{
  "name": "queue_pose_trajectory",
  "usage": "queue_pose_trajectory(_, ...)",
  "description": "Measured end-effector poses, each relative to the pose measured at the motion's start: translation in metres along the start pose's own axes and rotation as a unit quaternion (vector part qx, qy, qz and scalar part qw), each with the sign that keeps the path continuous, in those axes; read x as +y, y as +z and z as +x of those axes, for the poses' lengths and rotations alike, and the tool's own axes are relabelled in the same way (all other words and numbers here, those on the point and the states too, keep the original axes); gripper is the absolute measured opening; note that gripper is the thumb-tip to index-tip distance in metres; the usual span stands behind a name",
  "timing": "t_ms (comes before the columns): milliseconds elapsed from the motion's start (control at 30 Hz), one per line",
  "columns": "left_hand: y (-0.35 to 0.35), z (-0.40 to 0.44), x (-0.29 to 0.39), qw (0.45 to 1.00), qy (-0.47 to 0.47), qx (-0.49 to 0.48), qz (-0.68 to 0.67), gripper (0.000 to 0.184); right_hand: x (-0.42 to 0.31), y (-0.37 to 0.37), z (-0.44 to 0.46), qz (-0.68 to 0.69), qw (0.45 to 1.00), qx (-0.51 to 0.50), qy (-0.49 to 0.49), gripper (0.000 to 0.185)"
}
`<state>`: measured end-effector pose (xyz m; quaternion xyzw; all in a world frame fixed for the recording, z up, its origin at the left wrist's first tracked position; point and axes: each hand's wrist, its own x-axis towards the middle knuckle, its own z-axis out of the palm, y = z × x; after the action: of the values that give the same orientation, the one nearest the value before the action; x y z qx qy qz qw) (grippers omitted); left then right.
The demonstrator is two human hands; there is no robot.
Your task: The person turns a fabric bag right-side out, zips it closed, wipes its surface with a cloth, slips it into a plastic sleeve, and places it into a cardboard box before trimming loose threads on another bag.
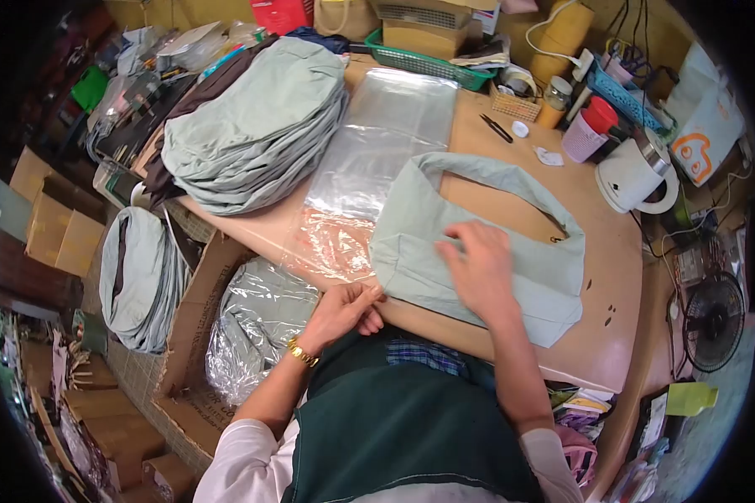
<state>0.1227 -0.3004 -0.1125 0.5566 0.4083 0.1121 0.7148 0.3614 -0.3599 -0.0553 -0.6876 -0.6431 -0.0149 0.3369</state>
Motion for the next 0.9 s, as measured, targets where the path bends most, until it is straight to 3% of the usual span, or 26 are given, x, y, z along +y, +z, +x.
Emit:
queue_pose_trajectory(100,0.007,0.006,-0.001,0.997,0.009,0.021,-0.067,0.043,-0.016,0.032,0.031,0.017,0.998,-0.047,-0.037,0.02)
queue_pose_trajectory(167,0.011,0.01,0.001,0.996,0.0,0.028,-0.087,0.039,-0.022,0.039,0.041,0.034,0.987,-0.154,-0.036,0.023)
queue_pose_trajectory(300,0.015,0.032,-0.024,0.992,0.066,0.028,-0.107,0.036,-0.024,0.037,0.045,0.075,0.99,-0.108,-0.051,0.025)
queue_pose_trajectory(433,0.014,0.025,-0.026,0.987,0.074,0.031,-0.136,0.036,-0.013,0.048,0.04,0.038,0.994,-0.098,-0.038,0.027)
queue_pose_trajectory(500,-0.001,0.012,-0.007,0.997,0.04,0.014,0.069,0.032,-0.009,0.038,0.041,0.031,0.995,-0.093,-0.029,0.026)
queue_pose_trajectory(533,-0.005,0.006,-0.002,0.986,0.036,0.082,0.142,0.032,-0.01,0.02,0.04,0.056,0.992,-0.115,-0.002,0.032)
queue_pose_trajectory(567,-0.008,0.001,0.007,0.986,0.035,0.071,0.148,0.032,-0.008,0.005,0.035,0.083,0.987,-0.136,0.029,0.042)
queue_pose_trajectory(600,-0.01,-0.005,0.015,0.925,0.198,0.194,0.259,0.04,-0.004,-0.008,0.027,0.081,0.987,-0.132,0.041,0.042)
queue_pose_trajectory(633,-0.006,-0.011,0.025,0.812,0.353,0.306,0.348,0.049,0.002,-0.021,0.019,0.094,0.984,-0.148,0.025,0.051)
queue_pose_trajectory(700,0.014,-0.001,0.061,0.751,0.484,0.285,0.347,0.061,0.015,-0.034,0.003,0.101,0.981,-0.163,0.019,0.061)
queue_pose_trajectory(733,0.025,0.006,0.073,0.755,0.486,0.273,0.344,0.061,0.022,-0.036,-0.004,0.059,0.983,-0.172,-0.016,0.063)
queue_pose_trajectory(767,0.037,0.014,0.084,0.72,0.495,0.235,0.427,0.059,0.028,-0.04,-0.01,0.018,0.982,-0.179,-0.048,0.064)
queue_pose_trajectory(800,0.043,0.022,0.089,0.699,0.503,0.207,0.465,0.059,0.033,-0.05,-0.014,0.012,0.984,-0.174,-0.034,0.064)
queue_pose_trajectory(833,0.05,0.03,0.095,0.676,0.511,0.178,0.5,0.058,0.037,-0.063,-0.017,-0.043,0.968,-0.246,0.011,0.059)
queue_pose_trajectory(867,0.05,0.039,0.096,0.688,0.453,0.095,0.559,0.054,0.043,-0.075,-0.022,-0.095,0.942,-0.317,0.058,0.054)
queue_pose_trajectory(900,0.051,0.046,0.097,0.687,0.392,0.011,0.612,0.051,0.052,-0.087,-0.03,-0.1,0.942,-0.312,0.078,0.054)
